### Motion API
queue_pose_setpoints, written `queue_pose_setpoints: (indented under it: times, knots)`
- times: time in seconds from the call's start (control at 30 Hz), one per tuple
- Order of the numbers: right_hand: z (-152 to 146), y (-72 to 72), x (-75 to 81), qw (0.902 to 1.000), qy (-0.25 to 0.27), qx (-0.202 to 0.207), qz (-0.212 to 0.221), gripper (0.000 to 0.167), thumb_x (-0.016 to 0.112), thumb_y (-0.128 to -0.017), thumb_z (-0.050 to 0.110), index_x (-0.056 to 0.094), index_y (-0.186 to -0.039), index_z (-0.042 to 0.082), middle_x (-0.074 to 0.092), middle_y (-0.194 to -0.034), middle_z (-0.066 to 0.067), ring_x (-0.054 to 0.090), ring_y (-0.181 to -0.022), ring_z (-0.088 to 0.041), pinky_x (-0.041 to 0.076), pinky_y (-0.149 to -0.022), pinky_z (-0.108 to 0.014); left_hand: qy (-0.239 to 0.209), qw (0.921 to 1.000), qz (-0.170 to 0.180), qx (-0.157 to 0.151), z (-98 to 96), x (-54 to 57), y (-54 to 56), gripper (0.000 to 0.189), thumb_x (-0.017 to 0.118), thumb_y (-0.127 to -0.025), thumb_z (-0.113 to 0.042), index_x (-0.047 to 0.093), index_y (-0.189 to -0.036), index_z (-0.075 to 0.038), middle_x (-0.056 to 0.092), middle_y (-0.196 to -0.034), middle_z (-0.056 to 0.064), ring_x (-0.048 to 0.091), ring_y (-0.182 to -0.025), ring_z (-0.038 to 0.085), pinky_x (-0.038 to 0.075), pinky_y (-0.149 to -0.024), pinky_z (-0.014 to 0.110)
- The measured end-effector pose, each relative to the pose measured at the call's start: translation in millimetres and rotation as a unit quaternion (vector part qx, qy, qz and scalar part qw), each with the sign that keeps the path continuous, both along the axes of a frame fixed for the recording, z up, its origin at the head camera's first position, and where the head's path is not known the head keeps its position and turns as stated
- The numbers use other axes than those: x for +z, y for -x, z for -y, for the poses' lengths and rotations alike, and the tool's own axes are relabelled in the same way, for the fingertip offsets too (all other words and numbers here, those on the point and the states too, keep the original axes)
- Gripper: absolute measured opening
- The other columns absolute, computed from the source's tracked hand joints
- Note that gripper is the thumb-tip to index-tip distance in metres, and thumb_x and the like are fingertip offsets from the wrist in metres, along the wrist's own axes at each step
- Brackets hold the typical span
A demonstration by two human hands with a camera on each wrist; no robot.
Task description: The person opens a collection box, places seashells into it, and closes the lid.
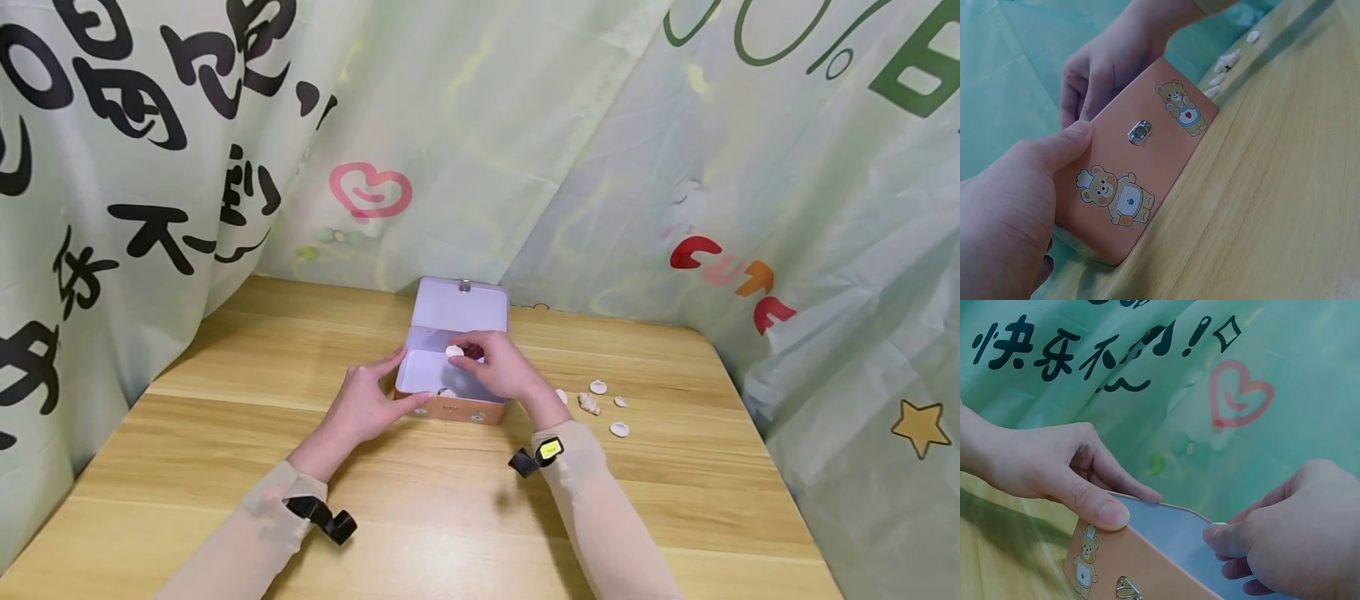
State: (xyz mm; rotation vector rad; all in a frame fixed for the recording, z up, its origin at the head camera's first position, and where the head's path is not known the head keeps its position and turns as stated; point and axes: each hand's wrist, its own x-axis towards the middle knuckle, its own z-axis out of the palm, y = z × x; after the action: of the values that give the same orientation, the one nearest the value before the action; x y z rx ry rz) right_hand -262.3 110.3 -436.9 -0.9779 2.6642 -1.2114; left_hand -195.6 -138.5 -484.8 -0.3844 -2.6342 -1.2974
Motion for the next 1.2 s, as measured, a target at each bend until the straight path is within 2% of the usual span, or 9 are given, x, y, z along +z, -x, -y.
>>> queue_pose_setpoints:
  times: [0.27,0.6,0.77,0.9,1.0,1.03,1.13,1.2]
  knots:
    - [1,1.1,-1.8,1.0000,-0.008,0.004,0.001,0.024,0.076,-0.099,0.009,0.076,-0.121,-0.002,0.076,-0.100,-0.005,0.067,-0.088,-0.014,0.057,-0.082,-0.031,0.004,0.9996,-0.027,-0.004,-2.9,1.6,1.7,0.093,0.092,-0.081,-0.050,0.055,-0.150,0.001,0.058,-0.063,-0.005,0.029,-0.041,0.004,0.037,-0.044,0.029]
    - [2,0.5,-3.7,0.9993,-0.035,0.001,-0.013,0.024,0.075,-0.100,0.011,0.076,-0.121,0.000,0.076,-0.100,-0.005,0.068,-0.087,-0.015,0.058,-0.080,-0.030,0.002,0.9997,-0.023,-0.001,-4.2,2.6,1.0,0.095,0.092,-0.080,-0.053,0.055,-0.150,0.000,0.059,-0.065,-0.003,0.030,-0.041,0.004,0.039,-0.046,0.030]
    - [2,-1.2,-2.6,0.9991,-0.040,0.002,-0.014,0.025,0.074,-0.101,0.011,0.075,-0.122,-0.002,0.076,-0.107,-0.009,0.070,-0.095,-0.019,0.058,-0.085,-0.034,0.004,0.9999,-0.015,0.000,-3.8,3.0,0.0,0.097,0.090,-0.080,-0.058,0.054,-0.152,-0.002,0.062,-0.067,0.000,0.030,-0.039,0.003,0.040,-0.047,0.031]
    - [0,-2.6,-1.5,0.9995,-0.029,-0.002,-0.012,0.027,0.073,-0.102,0.011,0.073,-0.125,-0.003,0.075,-0.119,-0.013,0.071,-0.107,-0.024,0.057,-0.094,-0.040,0.011,0.9999,-0.006,0.001,-2.2,3.8,-0.9,0.099,0.088,-0.080,-0.062,0.053,-0.152,-0.002,0.067,-0.075,0.010,0.029,-0.039,0.003,0.042,-0.049,0.031]
    - [-3,-5.3,1.0,0.9998,-0.010,-0.008,-0.012,0.028,0.073,-0.102,0.010,0.073,-0.126,-0.003,0.074,-0.121,-0.014,0.069,-0.112,-0.028,0.055,-0.098,-0.043,0.013,0.9999,-0.003,0.001,-1.1,4.0,-1.4,0.101,0.087,-0.080,-0.064,0.053,-0.152,-0.001,0.073,-0.097,0.025,0.028,-0.040,0.004,0.043,-0.050,0.032]
    - [-5,-6.2,1.7,0.9998,-0.004,-0.011,-0.014,0.027,0.073,-0.102,0.010,0.073,-0.126,-0.002,0.074,-0.121,-0.014,0.069,-0.112,-0.028,0.055,-0.099,-0.044,0.014,0.9999,-0.001,0.001,-0.8,4.0,-1.6,0.102,0.086,-0.080,-0.065,0.053,-0.152,-0.001,0.073,-0.100,0.026,0.028,-0.040,0.004,0.043,-0.050,0.032]
    - [-13,-10.1,5.6,0.9993,0.022,-0.020,-0.021,0.025,0.073,-0.101,0.009,0.074,-0.123,-0.002,0.075,-0.119,-0.015,0.069,-0.111,-0.031,0.055,-0.099,-0.048,0.011,0.9999,0.000,0.002,-0.8,4.1,-2.1,0.102,0.087,-0.080,-0.064,0.053,-0.152,-0.001,0.073,-0.091,0.022,0.029,-0.039,0.004,0.042,-0.047,0.031]
    - [-21,-12.6,8.3,0.9984,0.043,-0.022,-0.029,0.023,0.073,-0.101,0.007,0.074,-0.121,-0.003,0.075,-0.117,-0.016,0.069,-0.109,-0.031,0.055,-0.099,-0.051,0.006,1.0000,0.003,0.004,-0.5,4.1,-2.4,0.101,0.088,-0.080,-0.062,0.053,-0.152,-0.001,0.070,-0.079,0.013,0.029,-0.039,0.005,0.040,-0.044,0.030]
